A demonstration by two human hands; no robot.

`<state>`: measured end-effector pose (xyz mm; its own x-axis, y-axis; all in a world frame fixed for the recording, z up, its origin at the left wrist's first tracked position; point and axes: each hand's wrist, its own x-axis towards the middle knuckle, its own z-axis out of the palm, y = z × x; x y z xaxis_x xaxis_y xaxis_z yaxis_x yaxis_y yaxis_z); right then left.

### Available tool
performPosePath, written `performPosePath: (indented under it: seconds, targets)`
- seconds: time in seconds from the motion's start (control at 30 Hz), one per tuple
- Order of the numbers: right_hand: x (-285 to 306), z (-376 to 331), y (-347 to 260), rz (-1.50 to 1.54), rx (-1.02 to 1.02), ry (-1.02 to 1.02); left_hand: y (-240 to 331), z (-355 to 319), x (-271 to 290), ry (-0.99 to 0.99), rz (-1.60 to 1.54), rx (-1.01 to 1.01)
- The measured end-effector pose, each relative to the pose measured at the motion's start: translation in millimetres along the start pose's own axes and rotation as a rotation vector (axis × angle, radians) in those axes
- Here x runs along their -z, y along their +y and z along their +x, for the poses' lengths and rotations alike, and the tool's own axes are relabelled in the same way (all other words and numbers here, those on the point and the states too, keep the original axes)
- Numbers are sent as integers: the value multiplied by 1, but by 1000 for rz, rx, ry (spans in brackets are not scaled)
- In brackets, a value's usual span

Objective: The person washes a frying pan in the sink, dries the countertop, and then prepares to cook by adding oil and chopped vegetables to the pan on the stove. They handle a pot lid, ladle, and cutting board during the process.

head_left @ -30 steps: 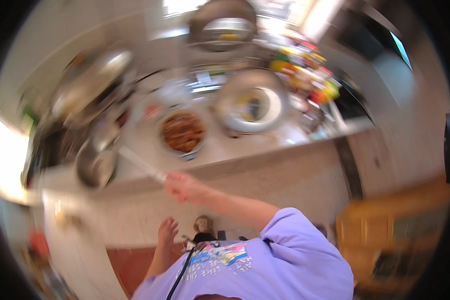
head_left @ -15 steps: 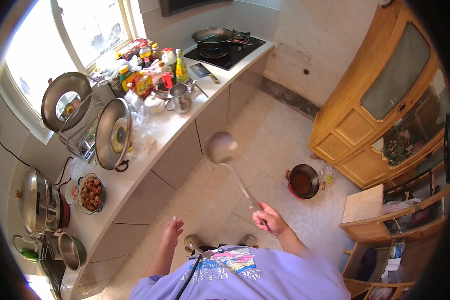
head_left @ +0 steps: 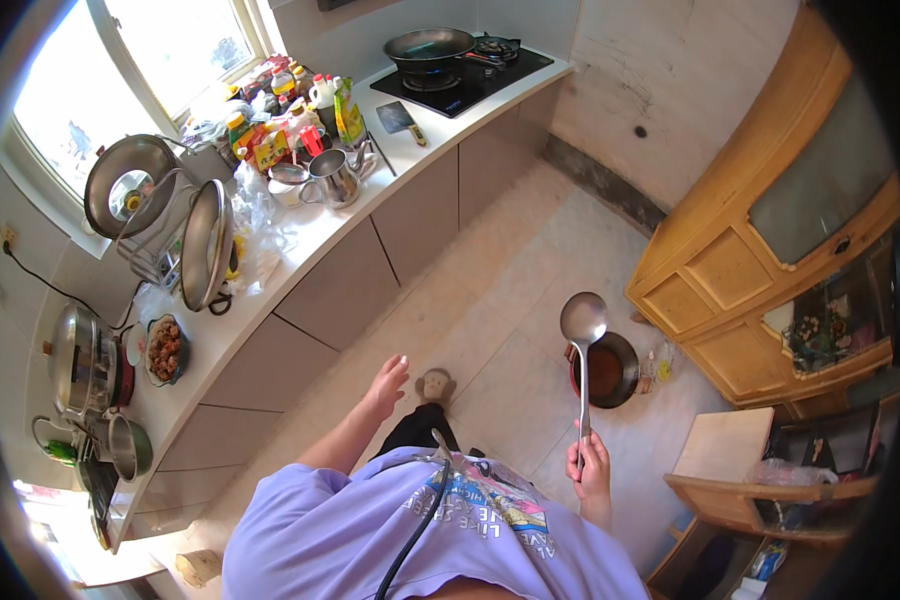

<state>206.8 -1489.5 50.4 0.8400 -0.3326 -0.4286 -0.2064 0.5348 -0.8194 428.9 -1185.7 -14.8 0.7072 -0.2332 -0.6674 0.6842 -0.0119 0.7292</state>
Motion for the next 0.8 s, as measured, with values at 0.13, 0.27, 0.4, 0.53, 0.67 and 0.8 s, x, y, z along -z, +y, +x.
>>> performPosePath:
  seconds: [0.13,0.27,0.4,0.53,0.67,0.8]
  targets:
    - [0,52,-29,23,7,-23,40,36,-22,27,55,20]
    - [-22,122,-66,21,-7,-85,79,101,-25,107,-16,-28]
    - [-51,197,-99,55,-79,-141,128,168,-18,208,-62,-127]
    - [-72,264,-129,18,-112,-192,184,211,4,385,-193,-263]
    - [-81,303,-152,0,-179,-268,204,234,46,671,-326,-356]
    - [-77,332,-170,-79,-232,-317,212,251,107,936,-254,-534]
